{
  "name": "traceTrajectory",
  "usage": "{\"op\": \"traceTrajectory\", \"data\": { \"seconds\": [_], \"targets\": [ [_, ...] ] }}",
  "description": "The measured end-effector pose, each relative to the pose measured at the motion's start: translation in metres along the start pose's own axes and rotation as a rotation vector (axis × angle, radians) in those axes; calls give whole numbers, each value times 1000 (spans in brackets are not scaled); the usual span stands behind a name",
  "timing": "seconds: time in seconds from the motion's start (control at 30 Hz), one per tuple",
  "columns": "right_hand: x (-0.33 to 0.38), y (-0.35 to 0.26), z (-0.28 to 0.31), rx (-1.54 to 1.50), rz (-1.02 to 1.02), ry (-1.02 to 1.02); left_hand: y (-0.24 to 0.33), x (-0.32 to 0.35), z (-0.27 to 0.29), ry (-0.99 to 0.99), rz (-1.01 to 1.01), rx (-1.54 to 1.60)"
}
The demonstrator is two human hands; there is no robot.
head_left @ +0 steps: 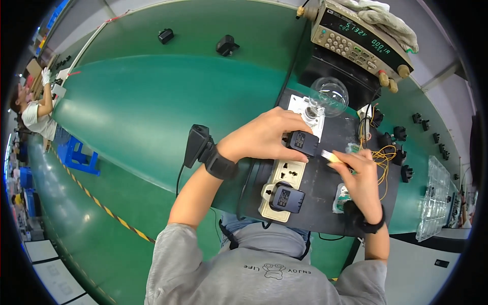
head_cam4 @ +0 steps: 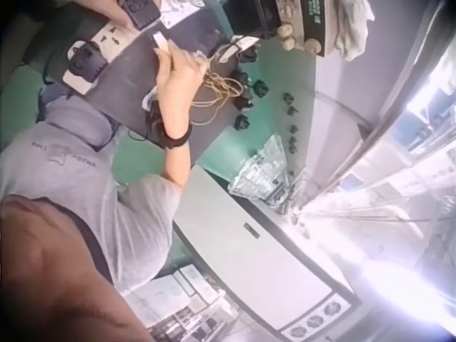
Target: Testing electronic components and power adapters using a power supply unit and specialized testing jigs.
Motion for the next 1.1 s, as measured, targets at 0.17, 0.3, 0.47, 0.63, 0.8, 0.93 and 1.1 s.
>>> {"op": "traceTrajectory", "data": {
  "seconds": [0.17, 0.3, 0.47, 0.63, 0.8, 0.93, 1.1],
  "targets": [
    [39, -11, -13, -129, 93, -128, 25, -2, 18, 197, -140, 226],
    [44, -33, -22, -151, 148, -77, 45, -2, 14, 246, -342, 59],
    [49, -33, -20, -122, 194, -59, 52, -12, -29, 157, -268, -4],
    [52, -40, -18, -92, 185, -1, 48, -11, -34, 119, -217, -27],
    [52, -38, -21, -107, 159, -37, 47, -11, -34, 99, -202, -31],
    [49, -38, -22, -126, 172, -53, 47, -11, -34, 102, -195, -26],
    [49, -43, -25, -110, 206, -2, 48, -16, -34, 96, -217, 1]
  ]
}}
Point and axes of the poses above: each hand's wrist, its own x-axis away from the middle knuckle, its own z-axis out of the back of the hand, y = z × x, the point moved 4 cm from there along -x, towards the middle knuckle, and after that the axes turned 14 degrees about -y, right-handed, at the moved point
